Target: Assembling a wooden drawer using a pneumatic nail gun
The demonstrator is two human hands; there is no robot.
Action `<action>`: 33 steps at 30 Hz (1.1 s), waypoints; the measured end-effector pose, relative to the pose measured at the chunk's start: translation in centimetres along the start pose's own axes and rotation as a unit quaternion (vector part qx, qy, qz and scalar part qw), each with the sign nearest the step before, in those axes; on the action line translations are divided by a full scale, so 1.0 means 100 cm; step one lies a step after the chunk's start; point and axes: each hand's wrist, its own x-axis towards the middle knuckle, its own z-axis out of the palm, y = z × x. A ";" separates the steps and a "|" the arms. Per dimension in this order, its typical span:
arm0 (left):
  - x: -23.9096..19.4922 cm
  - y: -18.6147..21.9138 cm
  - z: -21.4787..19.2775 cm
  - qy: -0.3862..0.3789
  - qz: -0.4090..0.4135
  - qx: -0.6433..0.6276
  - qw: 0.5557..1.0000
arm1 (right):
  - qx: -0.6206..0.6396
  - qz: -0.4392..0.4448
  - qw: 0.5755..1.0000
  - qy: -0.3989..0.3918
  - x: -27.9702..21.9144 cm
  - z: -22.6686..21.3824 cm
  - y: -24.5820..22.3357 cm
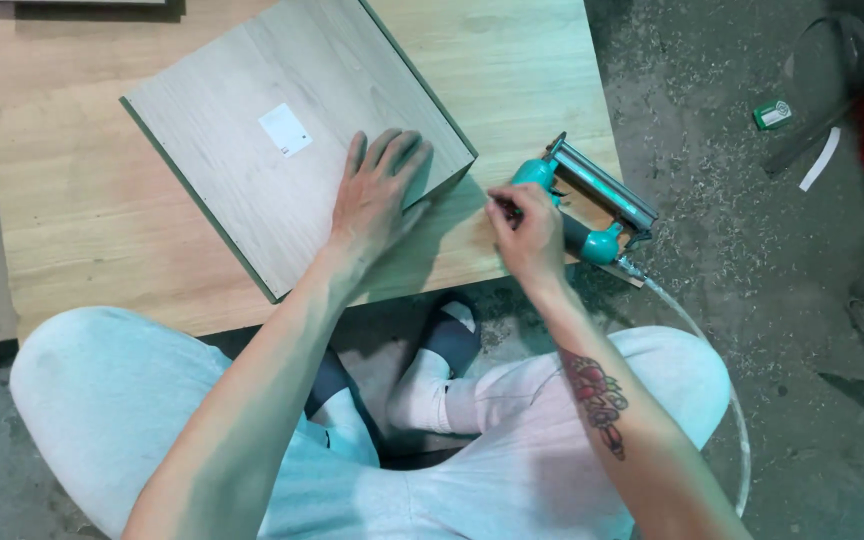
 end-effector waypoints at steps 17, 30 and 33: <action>0.005 0.012 -0.007 -0.098 -0.038 0.050 0.993 | 0.041 -0.015 0.988 0.146 0.014 0.078 -0.026; 0.010 0.014 -0.015 -0.140 -0.039 0.054 0.988 | -0.008 -0.054 0.965 0.258 0.015 0.084 -0.046; 0.010 0.015 -0.014 -0.131 -0.041 0.051 0.989 | -0.020 -0.074 0.962 0.262 0.013 0.087 -0.041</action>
